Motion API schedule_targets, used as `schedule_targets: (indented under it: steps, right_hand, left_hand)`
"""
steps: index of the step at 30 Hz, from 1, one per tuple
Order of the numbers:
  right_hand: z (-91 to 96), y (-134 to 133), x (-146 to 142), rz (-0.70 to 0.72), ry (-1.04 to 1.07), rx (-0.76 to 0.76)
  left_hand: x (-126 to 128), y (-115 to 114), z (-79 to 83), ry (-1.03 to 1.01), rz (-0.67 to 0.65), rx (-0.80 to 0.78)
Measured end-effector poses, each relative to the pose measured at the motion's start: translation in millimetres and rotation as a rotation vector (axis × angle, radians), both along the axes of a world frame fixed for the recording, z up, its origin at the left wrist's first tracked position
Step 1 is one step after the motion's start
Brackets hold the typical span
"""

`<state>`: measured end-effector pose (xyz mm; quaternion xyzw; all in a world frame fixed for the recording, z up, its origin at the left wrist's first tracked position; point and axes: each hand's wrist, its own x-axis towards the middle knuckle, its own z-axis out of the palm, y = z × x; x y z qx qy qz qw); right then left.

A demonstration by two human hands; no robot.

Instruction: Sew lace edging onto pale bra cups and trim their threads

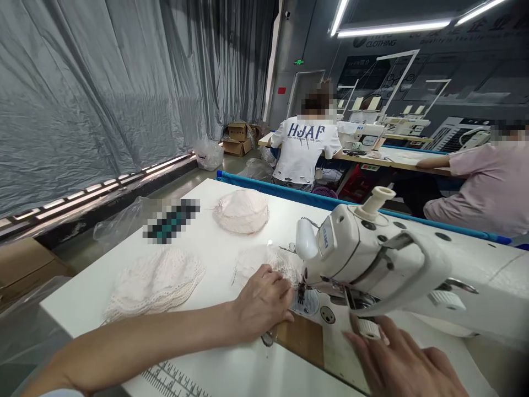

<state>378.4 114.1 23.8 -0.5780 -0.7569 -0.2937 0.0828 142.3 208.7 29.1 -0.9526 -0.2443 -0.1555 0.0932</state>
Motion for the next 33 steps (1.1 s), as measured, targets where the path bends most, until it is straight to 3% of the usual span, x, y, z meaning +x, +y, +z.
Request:
schedule_targets:
  steps: [2, 4, 6, 8, 10, 12, 14, 17, 19, 21, 26, 33]
  right_hand:
    - [4.8, -1, -4, 0.002, 0.03, 0.032]
    - [3.9, -4, -15, 0.145, 0.14, 0.008]
    - [-1.1, -10, -30, 0.337, 0.382, -0.111]
    - [-5.2, -14, -42, 0.449, 0.723, -0.328]
    - [-5.2, -15, -45, 0.437, 1.02, -0.519]
    - [-1.4, -12, -39, 0.353, 1.084, -0.557]
    - [4.0, -6, -30, 0.232, 0.906, -0.388]
    - [9.0, -2, -26, 0.118, 0.532, -0.05]
    - [7.8, -4, -31, 0.172, 0.423, -0.016]
    - [3.6, -7, -40, 0.26, 0.415, -0.104]
    - [-3.2, -4, -47, 0.302, 0.24, -0.067]
    - [5.6, 21, -34, 0.323, 0.15, -0.017]
  left_hand:
    - [-2, -11, 6.0, 0.04, 0.081, -0.027]
    - [-6, -28, 14.4, -0.008, 0.104, -0.158]
    - [-12, -48, 22.6, -0.208, 0.045, -0.447]
    - [-16, -64, 27.5, -0.456, 0.025, -0.812]
    - [-19, -72, 27.5, -0.601, 0.084, -1.089]
    - [-20, -71, 24.4, -0.602, 0.114, -1.161]
    - [-21, -65, 22.0, -0.52, 0.094, -1.012]
    - [-20, -52, 21.9, -0.402, 0.057, -0.616]
    - [-18, -45, 20.6, -0.325, -0.03, -0.383]
    - [-16, -39, 16.0, -0.236, -0.142, -0.23]
    - [-15, -31, 4.1, -0.072, -0.191, -0.119]
    - [-7, -25, 3.8, -0.057, -0.15, 0.035]
